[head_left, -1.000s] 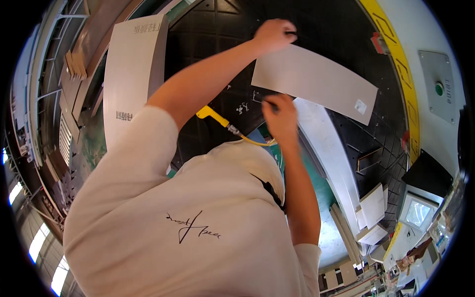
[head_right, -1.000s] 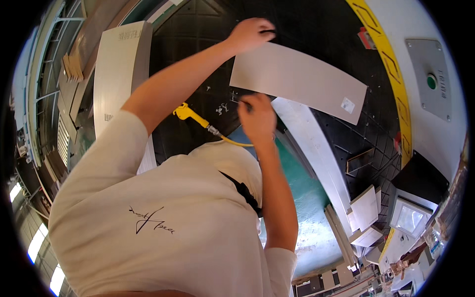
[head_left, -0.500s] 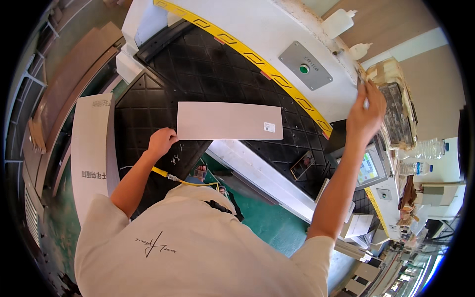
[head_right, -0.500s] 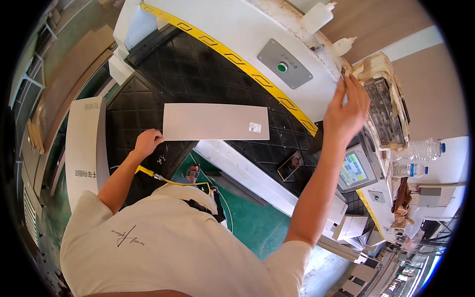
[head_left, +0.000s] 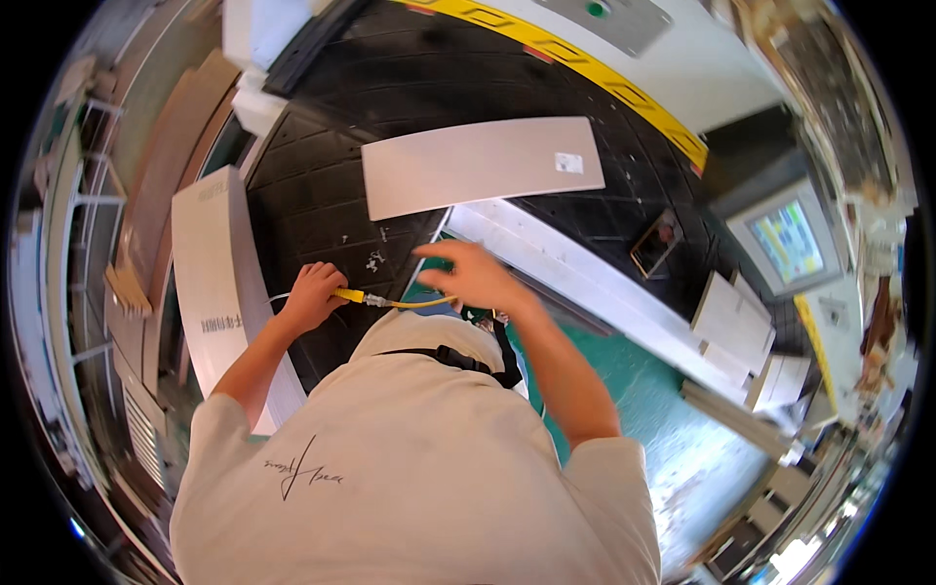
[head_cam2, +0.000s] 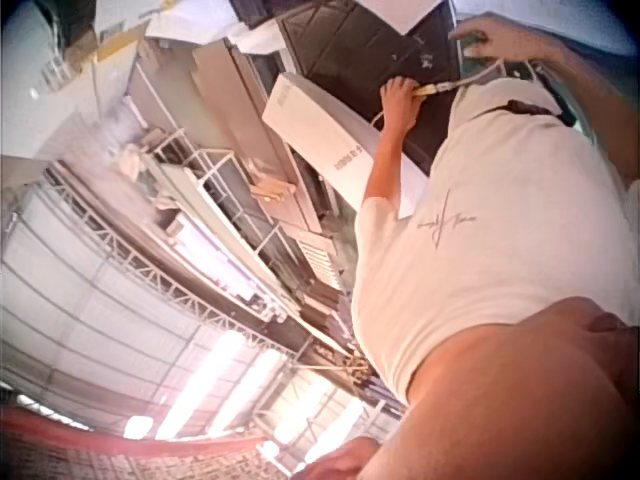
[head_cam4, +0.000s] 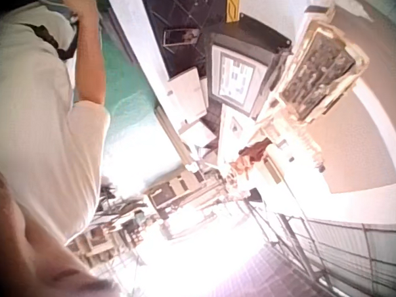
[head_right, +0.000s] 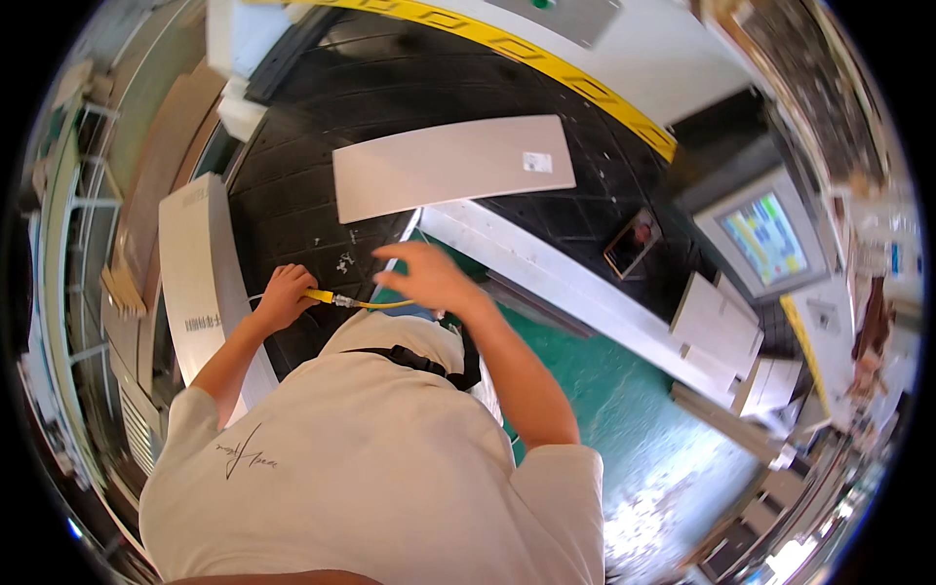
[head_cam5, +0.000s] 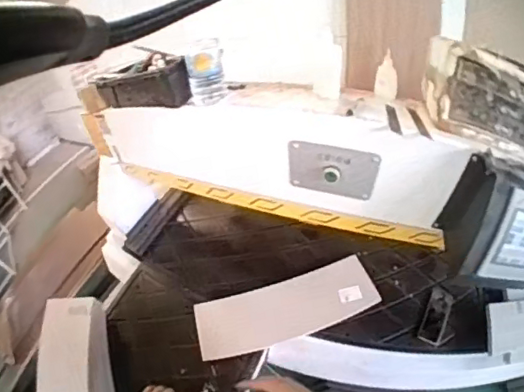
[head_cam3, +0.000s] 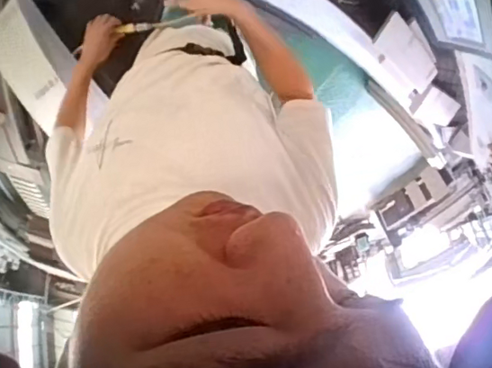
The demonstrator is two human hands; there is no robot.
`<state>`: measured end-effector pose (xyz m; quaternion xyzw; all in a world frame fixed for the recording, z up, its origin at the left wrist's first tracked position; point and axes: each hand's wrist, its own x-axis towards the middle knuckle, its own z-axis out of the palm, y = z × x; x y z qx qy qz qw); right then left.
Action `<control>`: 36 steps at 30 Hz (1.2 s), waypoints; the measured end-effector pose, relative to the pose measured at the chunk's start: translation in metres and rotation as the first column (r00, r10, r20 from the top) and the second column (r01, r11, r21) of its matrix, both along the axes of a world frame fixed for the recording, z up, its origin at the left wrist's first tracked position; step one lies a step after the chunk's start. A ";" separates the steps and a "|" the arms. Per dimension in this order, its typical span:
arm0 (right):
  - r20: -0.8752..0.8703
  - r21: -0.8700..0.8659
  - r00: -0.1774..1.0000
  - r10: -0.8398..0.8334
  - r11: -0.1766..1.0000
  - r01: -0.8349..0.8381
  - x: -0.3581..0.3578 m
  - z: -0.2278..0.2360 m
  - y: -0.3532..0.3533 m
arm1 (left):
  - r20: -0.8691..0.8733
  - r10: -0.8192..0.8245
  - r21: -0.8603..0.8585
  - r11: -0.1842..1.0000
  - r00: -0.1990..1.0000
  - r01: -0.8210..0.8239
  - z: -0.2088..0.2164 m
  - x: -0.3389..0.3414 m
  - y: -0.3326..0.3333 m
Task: The person scrapes the surface of white plastic sheets using a handheld tool. They repeatedly pick up sheets from a stack, place them on a workbench, and scrape the surface to remove residue or labels before moving to the next sheet.
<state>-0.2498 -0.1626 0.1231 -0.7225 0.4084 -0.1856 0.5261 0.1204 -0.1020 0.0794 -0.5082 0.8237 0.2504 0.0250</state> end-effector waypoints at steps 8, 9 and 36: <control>0.424 0.720 0.902 -0.081 0.635 -0.281 -0.028 -0.006 0.059 | -0.320 -0.583 -0.407 0.797 0.747 0.447 0.096 -0.175 -0.070; 0.455 0.788 0.842 -0.290 0.572 -0.229 -0.043 0.021 0.071 | -0.430 -0.543 -0.379 0.834 0.721 0.402 0.096 -0.187 -0.074; -0.055 0.432 0.331 -0.942 0.276 0.859 -0.197 0.132 0.289 | 0.082 -0.184 -0.429 0.881 0.979 0.201 -0.063 -0.209 -0.163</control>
